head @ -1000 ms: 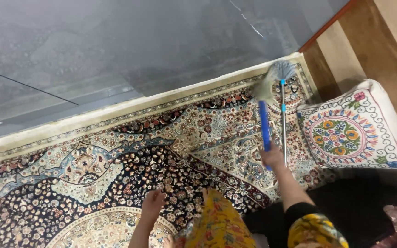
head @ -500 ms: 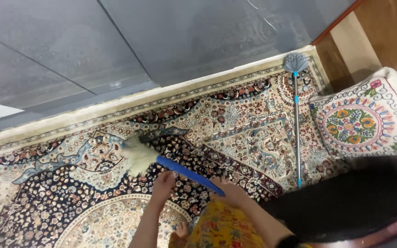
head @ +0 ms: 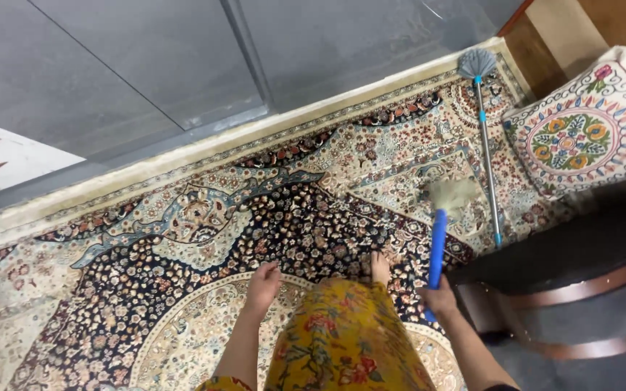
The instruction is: Sweeping a carpeted floor with a handheld broom near furniture.
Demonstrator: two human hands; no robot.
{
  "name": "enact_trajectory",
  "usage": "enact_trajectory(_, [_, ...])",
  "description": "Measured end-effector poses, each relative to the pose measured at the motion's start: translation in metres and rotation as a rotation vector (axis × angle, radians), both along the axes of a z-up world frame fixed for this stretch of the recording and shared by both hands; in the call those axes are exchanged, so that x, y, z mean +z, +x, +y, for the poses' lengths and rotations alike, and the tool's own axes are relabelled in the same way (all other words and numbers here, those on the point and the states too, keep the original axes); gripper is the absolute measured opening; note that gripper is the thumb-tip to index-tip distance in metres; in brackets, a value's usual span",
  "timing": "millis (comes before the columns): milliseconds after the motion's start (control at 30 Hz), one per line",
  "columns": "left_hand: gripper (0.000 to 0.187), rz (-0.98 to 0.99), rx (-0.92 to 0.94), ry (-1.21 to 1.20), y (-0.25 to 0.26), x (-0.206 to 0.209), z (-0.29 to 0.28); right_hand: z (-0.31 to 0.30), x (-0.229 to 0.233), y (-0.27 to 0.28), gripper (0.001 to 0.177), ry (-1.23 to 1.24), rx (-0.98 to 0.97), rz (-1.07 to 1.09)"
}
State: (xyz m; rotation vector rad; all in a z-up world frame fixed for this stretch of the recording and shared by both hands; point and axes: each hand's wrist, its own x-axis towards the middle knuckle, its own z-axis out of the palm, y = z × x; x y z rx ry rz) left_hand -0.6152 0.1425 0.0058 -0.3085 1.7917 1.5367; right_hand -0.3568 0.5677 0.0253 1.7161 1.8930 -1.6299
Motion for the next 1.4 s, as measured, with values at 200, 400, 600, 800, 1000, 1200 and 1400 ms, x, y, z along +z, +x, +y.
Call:
enact_trajectory(200, [0.043, 0.013, -0.221, -0.288, 0.016, 0.067, -0.007, -0.135, 0.006, 0.03, 0.102, -0.188, 0.549, -0.319])
enact_trajectory(400, [0.04, 0.072, -0.151, -0.041, 0.036, -0.01, 0.018, -0.168, 0.025, 0.07, 0.095, 0.564, 1.239, 0.236])
enact_trajectory(600, [0.037, 0.089, -0.159, 0.052, 0.059, -0.04, 0.035, -0.177, 0.156, 0.1, 0.091, 0.218, 0.914, -0.313])
enact_trajectory(800, [0.032, 0.173, -0.194, -0.01, 0.107, -0.029, 0.025, -0.127, 0.079, 0.171, 0.099, 0.257, 0.367, -0.243])
enact_trajectory(1000, [0.036, 0.238, -0.179, 0.01, 0.159, -0.061, -0.029, -0.147, 0.055, 0.164, 0.089, 0.099, 0.283, -0.325])
enact_trajectory(1200, [0.044, 0.041, -0.18, 0.003, 0.211, -0.013, -0.077, -0.258, 0.12, 0.172, 0.086, -0.147, 0.702, -0.247])
enact_trajectory(1400, [0.042, 0.074, -0.184, -0.028, 0.233, -0.028, -0.101, -0.276, 0.119, 0.266, 0.089, 0.092, 0.86, 0.018])
